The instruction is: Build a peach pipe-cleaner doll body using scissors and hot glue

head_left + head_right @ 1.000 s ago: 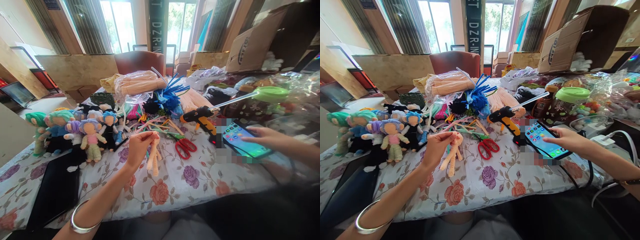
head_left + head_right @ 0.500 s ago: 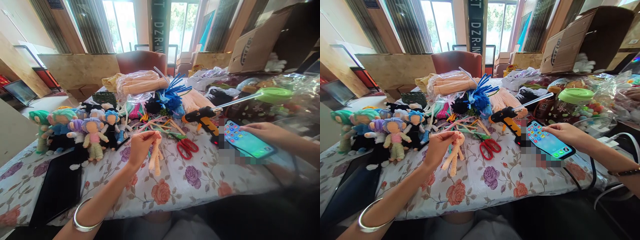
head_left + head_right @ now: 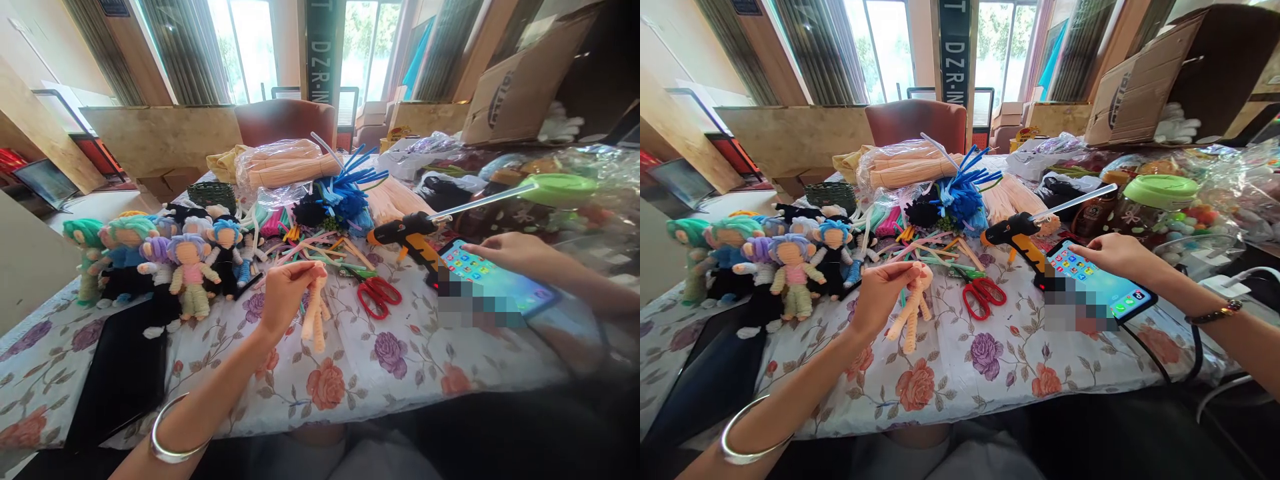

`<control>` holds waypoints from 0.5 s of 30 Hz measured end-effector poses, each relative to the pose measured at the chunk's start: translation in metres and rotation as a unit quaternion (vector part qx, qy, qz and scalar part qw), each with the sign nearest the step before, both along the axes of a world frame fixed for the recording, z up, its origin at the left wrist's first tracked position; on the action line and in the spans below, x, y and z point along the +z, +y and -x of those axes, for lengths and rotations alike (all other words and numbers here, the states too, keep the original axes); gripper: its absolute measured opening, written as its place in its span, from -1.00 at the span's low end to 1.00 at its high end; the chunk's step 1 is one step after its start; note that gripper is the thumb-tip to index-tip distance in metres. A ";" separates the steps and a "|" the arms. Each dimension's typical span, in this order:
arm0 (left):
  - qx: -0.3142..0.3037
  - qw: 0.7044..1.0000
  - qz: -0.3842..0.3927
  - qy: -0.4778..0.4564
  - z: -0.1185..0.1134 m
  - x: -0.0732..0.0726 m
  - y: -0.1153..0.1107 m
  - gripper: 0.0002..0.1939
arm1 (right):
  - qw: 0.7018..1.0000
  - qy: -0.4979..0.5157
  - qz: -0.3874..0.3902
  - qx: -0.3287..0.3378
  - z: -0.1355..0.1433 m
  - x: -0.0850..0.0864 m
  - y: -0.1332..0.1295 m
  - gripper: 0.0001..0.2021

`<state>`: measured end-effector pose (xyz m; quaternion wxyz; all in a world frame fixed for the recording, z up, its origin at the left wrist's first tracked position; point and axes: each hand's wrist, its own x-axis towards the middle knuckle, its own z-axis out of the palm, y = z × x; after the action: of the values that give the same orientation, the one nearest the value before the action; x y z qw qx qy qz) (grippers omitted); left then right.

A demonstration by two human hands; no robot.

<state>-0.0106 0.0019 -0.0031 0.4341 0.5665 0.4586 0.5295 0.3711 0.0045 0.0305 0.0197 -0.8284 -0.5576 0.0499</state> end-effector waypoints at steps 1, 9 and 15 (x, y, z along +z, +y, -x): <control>0.000 1.000 0.001 0.001 0.000 0.001 0.000 -0.76 | 1.000 0.004 0.002 0.002 0.000 0.001 0.000 -0.53; -0.008 1.000 -0.004 0.009 0.001 -0.001 -0.001 -0.79 | 1.000 0.000 0.016 0.005 0.007 0.007 -0.003 -0.55; -0.006 1.000 -0.006 0.010 0.000 0.001 -0.002 -0.77 | 0.997 -0.053 0.046 0.044 0.005 -0.001 -0.002 -0.41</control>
<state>-0.0102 0.0001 -0.0020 0.4288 0.5773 0.4564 0.5239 0.3661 0.0022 0.0296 -0.0507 -0.8044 -0.5910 0.0325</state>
